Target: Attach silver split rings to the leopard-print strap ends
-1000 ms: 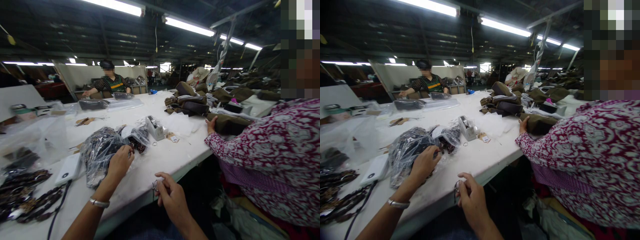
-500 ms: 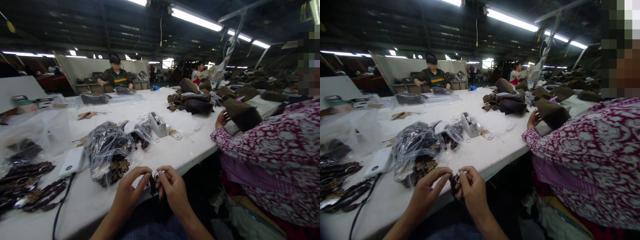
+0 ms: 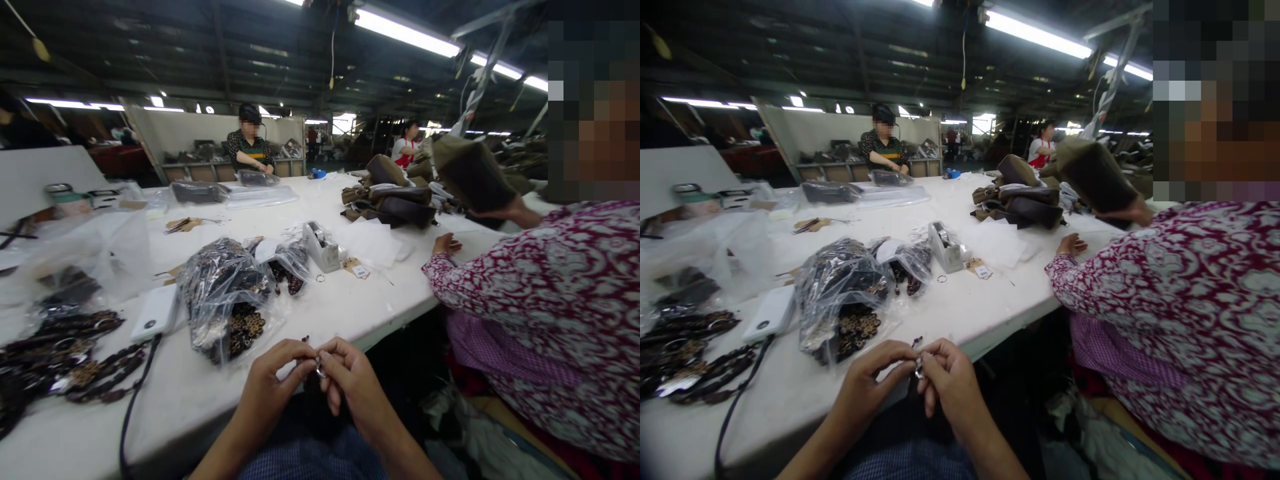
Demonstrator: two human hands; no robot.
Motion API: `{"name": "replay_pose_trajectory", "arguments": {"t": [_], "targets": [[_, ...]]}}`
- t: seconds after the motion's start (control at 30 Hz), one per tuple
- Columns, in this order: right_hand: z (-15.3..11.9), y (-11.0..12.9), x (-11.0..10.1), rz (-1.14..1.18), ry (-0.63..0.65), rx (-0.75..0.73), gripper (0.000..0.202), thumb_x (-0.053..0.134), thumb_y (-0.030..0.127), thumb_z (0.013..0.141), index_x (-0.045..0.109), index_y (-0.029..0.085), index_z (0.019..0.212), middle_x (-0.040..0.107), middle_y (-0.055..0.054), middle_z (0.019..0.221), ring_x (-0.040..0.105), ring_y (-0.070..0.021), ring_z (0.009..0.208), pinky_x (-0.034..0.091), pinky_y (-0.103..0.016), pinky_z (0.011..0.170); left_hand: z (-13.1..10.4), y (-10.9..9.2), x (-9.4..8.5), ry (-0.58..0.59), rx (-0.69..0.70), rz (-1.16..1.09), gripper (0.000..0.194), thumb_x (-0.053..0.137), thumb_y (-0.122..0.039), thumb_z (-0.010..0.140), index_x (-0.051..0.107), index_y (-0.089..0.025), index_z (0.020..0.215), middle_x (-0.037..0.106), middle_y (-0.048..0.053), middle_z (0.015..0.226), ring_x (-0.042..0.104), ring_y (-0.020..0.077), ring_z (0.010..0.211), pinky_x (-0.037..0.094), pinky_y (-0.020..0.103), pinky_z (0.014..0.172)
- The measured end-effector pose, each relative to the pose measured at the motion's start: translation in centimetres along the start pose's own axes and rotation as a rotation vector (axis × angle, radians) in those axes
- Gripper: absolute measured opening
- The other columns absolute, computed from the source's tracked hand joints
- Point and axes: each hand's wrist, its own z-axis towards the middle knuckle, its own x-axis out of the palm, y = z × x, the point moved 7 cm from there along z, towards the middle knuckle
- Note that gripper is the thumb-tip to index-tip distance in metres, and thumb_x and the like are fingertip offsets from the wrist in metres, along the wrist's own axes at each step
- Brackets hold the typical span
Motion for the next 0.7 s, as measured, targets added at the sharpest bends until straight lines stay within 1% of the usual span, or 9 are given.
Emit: {"name": "replay_pose_trajectory", "arguments": {"t": [0.13, 0.23, 0.37, 0.43, 0.5, 0.53, 0.6, 0.67, 0.7], "targets": [[-1.1, 0.8, -0.2, -0.275, -0.114, -0.132, 0.038, 0.058, 0.055, 0.088, 0.061, 0.019, 0.097, 0.060, 0.003, 0.056, 0.050, -0.0091, 0.035, 0.038, -0.019, 0.037, -1.4, 0.1, -0.2, -0.113, -0.159, -0.042, 0.009, 0.068, -0.026, 0.084, 0.071, -0.020, 0.089, 0.073, 0.002, 0.082, 0.067, 0.0168, 0.074, 0.053, 0.025, 0.069], [-1.9, 1.9, 0.0, -0.525, -0.199, -0.273, 0.035, 0.055, 0.052, 0.091, 0.064, 0.022, 0.105, 0.059, 0.002, 0.051, 0.060, -0.0168, 0.046, 0.046, -0.025, 0.049, -2.3, -0.3, 0.0, -0.141, -0.257, -0.148, 0.011, 0.065, -0.026, 0.086, 0.073, -0.020, 0.091, 0.076, 0.002, 0.085, 0.070, 0.0170, 0.076, 0.055, 0.024, 0.071], [-2.2, 2.3, 1.5, -0.650, -0.162, -0.371, 0.036, 0.052, 0.049, 0.093, 0.065, 0.024, 0.115, 0.059, 0.001, 0.050, 0.060, -0.0199, 0.047, 0.047, -0.027, 0.050, -3.0, -0.8, -0.8, -0.191, -0.276, -0.223, 0.014, 0.065, -0.021, 0.085, 0.075, -0.020, 0.095, 0.078, 0.004, 0.094, 0.072, 0.0187, 0.088, 0.057, 0.025, 0.081], [-2.0, 2.3, 2.4, -0.652, -0.112, -0.382, 0.040, 0.051, 0.047, 0.093, 0.060, 0.024, 0.126, 0.061, 0.002, 0.052, 0.060, -0.0193, 0.048, 0.048, -0.027, 0.051, -3.0, -1.0, -2.2, -0.207, -0.262, -0.175, 0.016, 0.066, -0.021, 0.084, 0.076, -0.021, 0.097, 0.078, 0.004, 0.096, 0.072, 0.0187, 0.088, 0.057, 0.024, 0.079], [-1.7, 2.3, 3.1, -0.615, -0.056, -0.397, 0.047, 0.052, 0.045, 0.093, 0.052, 0.024, 0.136, 0.067, 0.001, 0.061, 0.062, -0.0182, 0.050, 0.051, -0.027, 0.054, -3.0, -1.3, -4.9, -0.270, -0.250, -0.096, 0.018, 0.067, -0.025, 0.084, 0.076, -0.020, 0.099, 0.078, 0.004, 0.097, 0.073, 0.0186, 0.084, 0.058, 0.024, 0.073], [-1.6, 2.4, 3.4, -0.595, -0.023, -0.404, 0.050, 0.053, 0.044, 0.094, 0.048, 0.024, 0.140, 0.070, 0.000, 0.068, 0.063, -0.0175, 0.052, 0.052, -0.026, 0.056, -3.0, -1.4, -6.8, -0.330, -0.252, -0.045, 0.021, 0.067, -0.028, 0.084, 0.075, -0.020, 0.101, 0.078, 0.005, 0.097, 0.073, 0.0187, 0.082, 0.058, 0.025, 0.071], [-1.2, 2.5, 3.4, -0.580, 0.025, -0.415, 0.052, 0.052, 0.041, 0.094, 0.044, 0.023, 0.142, 0.073, -0.001, 0.078, 0.065, -0.0160, 0.055, 0.054, -0.025, 0.059, -3.5, -1.8, -11.7, -0.500, -0.262, 0.087, 0.025, 0.066, -0.033, 0.084, 0.075, -0.019, 0.103, 0.078, 0.004, 0.098, 0.072, 0.0182, 0.078, 0.058, 0.026, 0.070], [-0.7, 2.5, 2.9, -0.600, 0.034, -0.411, 0.050, 0.050, 0.039, 0.096, 0.044, 0.022, 0.142, 0.073, -0.002, 0.080, 0.066, -0.0146, 0.056, 0.053, -0.024, 0.060, -4.6, -2.6, -17.6, -0.742, -0.270, 0.302, 0.032, 0.066, -0.039, 0.084, 0.073, -0.019, 0.108, 0.077, 0.003, 0.102, 0.070, 0.0185, 0.080, 0.057, 0.027, 0.071], [-0.5, 2.5, 2.4, -0.608, 0.020, -0.401, 0.048, 0.049, 0.039, 0.096, 0.045, 0.021, 0.141, 0.073, -0.002, 0.080, 0.066, -0.0141, 0.056, 0.053, -0.023, 0.060, -5.4, -3.2, -20.4, -0.878, -0.253, 0.414, 0.038, 0.063, -0.042, 0.086, 0.069, -0.019, 0.116, 0.076, 0.002, 0.107, 0.070, 0.0193, 0.083, 0.057, 0.028, 0.072]]}}
